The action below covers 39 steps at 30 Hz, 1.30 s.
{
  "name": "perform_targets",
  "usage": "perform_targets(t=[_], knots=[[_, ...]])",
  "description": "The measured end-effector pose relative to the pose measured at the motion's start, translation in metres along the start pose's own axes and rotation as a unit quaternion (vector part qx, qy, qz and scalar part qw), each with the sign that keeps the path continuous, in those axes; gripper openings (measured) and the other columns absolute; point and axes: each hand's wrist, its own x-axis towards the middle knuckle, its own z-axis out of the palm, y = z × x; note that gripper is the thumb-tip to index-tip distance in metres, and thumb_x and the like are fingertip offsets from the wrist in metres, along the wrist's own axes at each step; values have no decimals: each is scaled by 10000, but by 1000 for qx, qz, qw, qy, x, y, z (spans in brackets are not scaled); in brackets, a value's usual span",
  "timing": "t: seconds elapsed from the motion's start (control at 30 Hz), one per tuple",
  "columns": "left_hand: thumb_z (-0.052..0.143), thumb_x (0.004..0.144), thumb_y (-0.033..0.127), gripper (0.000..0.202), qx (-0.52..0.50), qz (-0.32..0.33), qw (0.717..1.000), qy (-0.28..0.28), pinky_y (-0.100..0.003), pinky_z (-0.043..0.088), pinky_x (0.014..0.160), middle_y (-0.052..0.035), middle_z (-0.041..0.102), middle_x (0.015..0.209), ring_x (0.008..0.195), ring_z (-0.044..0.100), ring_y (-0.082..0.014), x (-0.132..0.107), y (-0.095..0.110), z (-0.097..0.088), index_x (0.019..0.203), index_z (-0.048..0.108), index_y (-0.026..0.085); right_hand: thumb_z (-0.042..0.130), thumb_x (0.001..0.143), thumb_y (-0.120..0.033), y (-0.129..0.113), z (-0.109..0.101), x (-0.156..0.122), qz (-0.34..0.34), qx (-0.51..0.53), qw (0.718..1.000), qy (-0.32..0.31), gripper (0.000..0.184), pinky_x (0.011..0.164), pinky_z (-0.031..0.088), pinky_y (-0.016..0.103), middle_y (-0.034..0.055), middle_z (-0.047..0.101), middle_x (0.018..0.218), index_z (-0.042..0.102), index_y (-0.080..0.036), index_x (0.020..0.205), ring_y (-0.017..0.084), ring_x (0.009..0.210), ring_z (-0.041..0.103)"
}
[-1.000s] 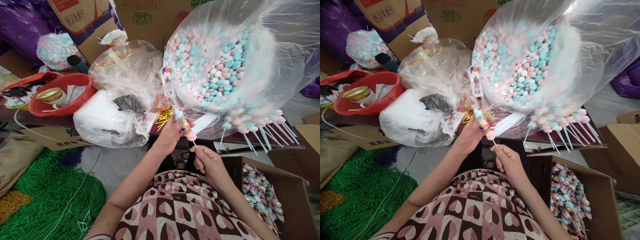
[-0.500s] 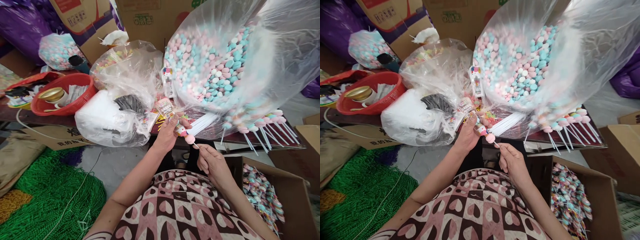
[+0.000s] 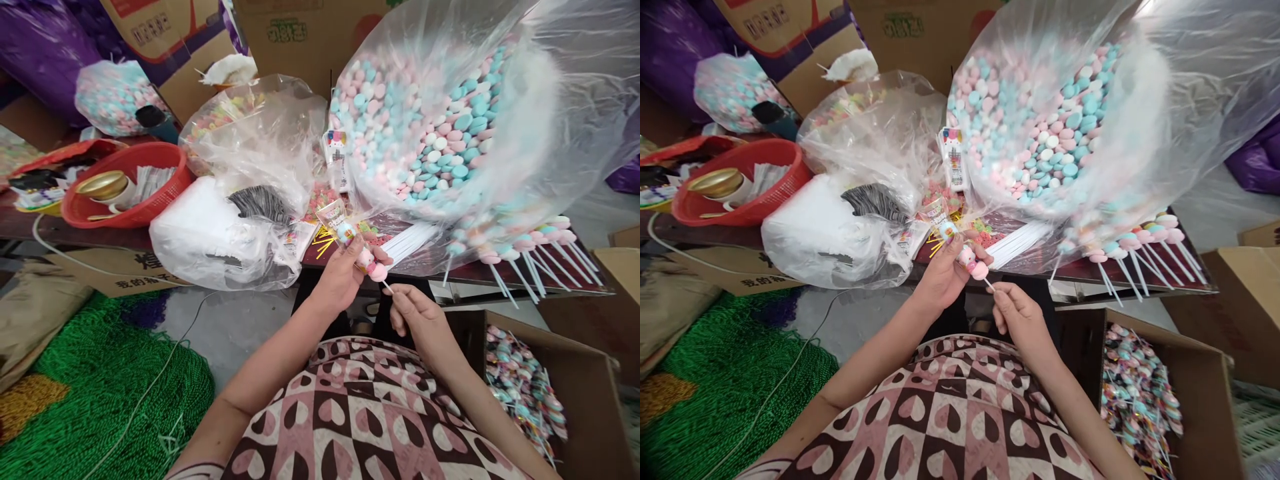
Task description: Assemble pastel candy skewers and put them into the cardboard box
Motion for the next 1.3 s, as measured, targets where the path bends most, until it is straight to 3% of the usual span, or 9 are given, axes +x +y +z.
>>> perform_targets(t=[0.13,0.3,0.5,0.6,0.7,0.83,0.93,1.1,1.3], knots=[[701,818,437,306,-48,-12,999,21,-304,508,772,-17,676,737,723,672,-153,3,-8,3,938,646,161,641,840,-483,5,-3,0,-58,-108,991,48,314,444,310,234,-53,489,500,696,-202,969,93,450,414],[689,817,478,349,4,-34,999,-5,-275,492,775,-41,705,804,793,678,-156,-8,-22,8,960,651,163,650,842,-482,2,3,-1,65,90,993,-23,283,385,181,217,-113,324,402,652,-204,901,55,345,242],[775,736,447,406,-16,-9,1000,-14,-322,522,807,-70,720,1009,901,694,-193,-9,4,7,1040,640,214,686,827,-421,-5,-6,-4,138,193,962,-133,247,365,151,199,-118,318,350,659,-177,843,28,306,176],[738,792,366,268,-52,26,998,31,-331,539,805,-30,717,889,846,704,-183,0,17,4,996,646,218,687,823,-432,-2,-12,-4,164,181,955,-166,274,362,128,203,-111,320,335,678,-159,848,28,299,177],[673,853,290,109,-74,35,994,78,-318,542,815,8,670,724,750,693,-148,8,20,0,885,646,190,703,813,-433,2,-12,-2,142,155,972,-106,319,385,143,203,-117,337,358,688,-158,974,26,321,187],[596,908,271,140,-113,60,984,126,-300,540,793,20,631,648,668,661,-121,18,25,-7,812,629,176,731,790,-436,4,-11,-3,100,125,986,-41,379,416,168,211,-121,322,396,690,-148,1033,28,361,206],[577,920,279,165,-125,63,980,141,-310,542,783,27,606,611,630,644,-120,22,31,-10,801,629,177,721,801,-441,3,-8,-4,93,122,987,-41,351,430,193,215,-115,320,407,695,-150,996,32,373,226],[539,942,302,209,-132,66,984,100,-311,541,760,34,574,595,597,618,-113,23,36,-10,795,618,177,650,871,-446,4,-4,-6,68,137,986,-60,265,424,229,212,-102,360,435,645,-181,872,35,371,267],[615,896,355,177,-81,72,991,73,-257,533,698,46,538,613,590,599,-98,17,26,-1,822,604,195,577,918,-471,0,0,-7,87,103,983,-121,286,369,178,202,-109,356,388,614,-192,870,40,324,230]])
